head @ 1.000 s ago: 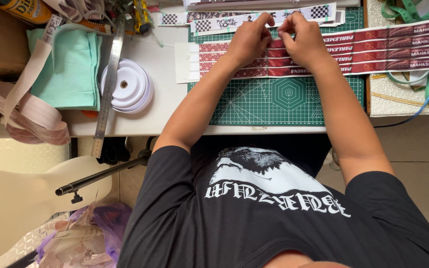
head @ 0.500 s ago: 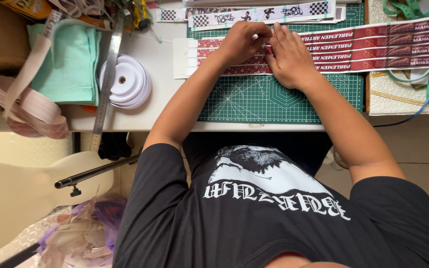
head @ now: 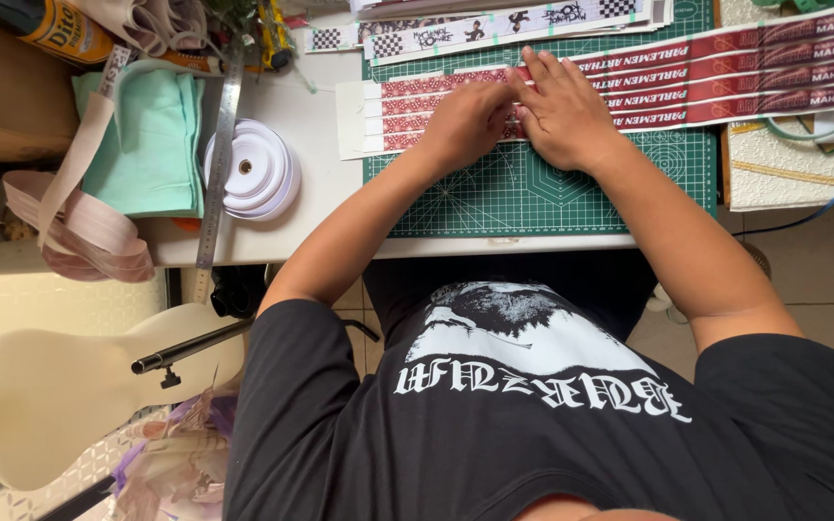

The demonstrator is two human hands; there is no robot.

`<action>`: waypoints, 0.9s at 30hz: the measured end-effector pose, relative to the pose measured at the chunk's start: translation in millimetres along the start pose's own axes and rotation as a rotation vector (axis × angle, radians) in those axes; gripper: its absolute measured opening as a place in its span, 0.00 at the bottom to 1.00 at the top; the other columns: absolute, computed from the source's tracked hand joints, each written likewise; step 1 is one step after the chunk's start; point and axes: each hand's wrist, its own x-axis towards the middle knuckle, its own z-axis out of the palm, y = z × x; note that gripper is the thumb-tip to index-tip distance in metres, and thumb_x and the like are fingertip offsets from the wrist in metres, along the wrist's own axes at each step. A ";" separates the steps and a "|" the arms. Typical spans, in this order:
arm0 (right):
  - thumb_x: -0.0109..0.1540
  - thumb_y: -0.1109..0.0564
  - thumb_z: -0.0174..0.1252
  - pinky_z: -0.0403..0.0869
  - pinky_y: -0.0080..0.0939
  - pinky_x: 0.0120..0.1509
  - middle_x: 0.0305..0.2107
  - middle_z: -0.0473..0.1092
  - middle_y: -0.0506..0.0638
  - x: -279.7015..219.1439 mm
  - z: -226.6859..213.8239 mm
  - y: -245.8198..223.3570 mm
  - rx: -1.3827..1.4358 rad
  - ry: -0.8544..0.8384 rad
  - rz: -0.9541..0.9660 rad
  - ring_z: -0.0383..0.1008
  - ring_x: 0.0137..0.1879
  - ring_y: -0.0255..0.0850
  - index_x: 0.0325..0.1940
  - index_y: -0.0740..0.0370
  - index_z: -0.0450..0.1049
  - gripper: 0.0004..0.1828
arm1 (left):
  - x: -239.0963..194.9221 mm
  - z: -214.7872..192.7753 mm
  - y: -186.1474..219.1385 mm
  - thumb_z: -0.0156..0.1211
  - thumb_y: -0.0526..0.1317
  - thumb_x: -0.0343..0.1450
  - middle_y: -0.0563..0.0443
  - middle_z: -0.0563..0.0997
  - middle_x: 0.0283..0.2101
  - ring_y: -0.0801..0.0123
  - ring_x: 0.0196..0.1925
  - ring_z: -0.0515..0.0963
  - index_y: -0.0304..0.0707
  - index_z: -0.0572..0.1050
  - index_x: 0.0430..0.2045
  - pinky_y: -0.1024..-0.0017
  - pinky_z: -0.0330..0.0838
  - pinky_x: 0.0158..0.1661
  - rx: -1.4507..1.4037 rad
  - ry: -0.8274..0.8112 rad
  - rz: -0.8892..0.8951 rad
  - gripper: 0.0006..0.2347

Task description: The person handles printed lanyard ribbons and small white paper pieces on a green cutting mat. They fold and align the ribbons, then place paper pieces on top and press them down. The person repeats this process with multiple ribbons, arranging them in parallel rows on the mat.

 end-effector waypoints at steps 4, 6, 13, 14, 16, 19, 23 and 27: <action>0.71 0.46 0.33 0.38 0.51 0.83 0.78 0.40 0.59 -0.8 2.2 -4.3 -0.005 0.008 0.008 0.38 0.82 0.51 0.82 0.52 0.46 0.33 | -18.3 -11.2 21.1 0.60 0.29 0.68 0.46 0.79 0.31 0.54 0.35 0.80 0.35 0.80 0.37 0.57 0.75 0.36 -0.017 -0.068 0.057 0.07; 0.71 0.46 0.33 0.38 0.51 0.83 0.78 0.40 0.59 -0.8 1.5 -4.2 -0.006 0.011 0.015 0.38 0.82 0.51 0.82 0.52 0.46 0.33 | -19.3 -20.5 27.0 0.60 0.28 0.66 0.45 0.80 0.31 0.55 0.34 0.81 0.35 0.83 0.36 0.59 0.76 0.34 -0.008 -0.146 0.086 0.08; 0.71 0.46 0.34 0.39 0.52 0.83 0.78 0.41 0.59 -0.7 3.9 -3.2 -0.010 0.031 0.007 0.39 0.82 0.52 0.82 0.53 0.46 0.33 | -24.7 -47.5 46.9 0.64 0.27 0.66 0.47 0.84 0.39 0.59 0.37 0.85 0.34 0.84 0.34 0.67 0.81 0.39 -0.305 -0.392 0.164 0.07; 0.71 0.46 0.34 0.39 0.53 0.83 0.78 0.41 0.59 -0.5 4.7 -3.4 -0.009 0.032 0.010 0.39 0.82 0.52 0.82 0.52 0.46 0.33 | -26.3 -49.7 50.9 0.63 0.26 0.66 0.47 0.85 0.39 0.59 0.37 0.85 0.34 0.84 0.34 0.67 0.81 0.39 -0.338 -0.419 0.148 0.08; 0.71 0.47 0.34 0.39 0.53 0.83 0.78 0.41 0.60 -2.0 5.7 -2.9 -0.020 0.044 0.000 0.39 0.82 0.53 0.82 0.53 0.47 0.34 | -29.1 -53.0 59.0 0.63 0.26 0.65 0.47 0.85 0.38 0.59 0.37 0.85 0.34 0.84 0.34 0.67 0.81 0.39 -0.396 -0.458 0.137 0.08; 0.71 0.47 0.34 0.39 0.53 0.84 0.78 0.42 0.60 -2.6 5.2 -2.5 -0.021 0.041 0.009 0.40 0.82 0.53 0.83 0.53 0.47 0.34 | -32.6 -59.9 67.9 0.63 0.26 0.66 0.47 0.85 0.38 0.59 0.38 0.85 0.34 0.83 0.33 0.67 0.80 0.38 -0.447 -0.496 0.106 0.07; 0.71 0.47 0.34 0.39 0.53 0.84 0.78 0.41 0.59 -1.5 6.1 -2.5 -0.019 0.035 0.010 0.39 0.83 0.52 0.83 0.53 0.47 0.34 | -39.7 -70.7 70.8 0.62 0.26 0.66 0.47 0.85 0.38 0.59 0.38 0.86 0.34 0.83 0.34 0.68 0.80 0.37 -0.451 -0.517 0.028 0.08; 0.72 0.46 0.34 0.38 0.53 0.83 0.78 0.40 0.59 -0.8 8.8 -0.3 0.004 0.027 0.006 0.38 0.82 0.52 0.82 0.54 0.46 0.34 | -42.5 -79.7 66.7 0.64 0.26 0.67 0.47 0.85 0.40 0.59 0.42 0.86 0.35 0.83 0.34 0.68 0.81 0.43 -0.468 -0.396 0.120 0.07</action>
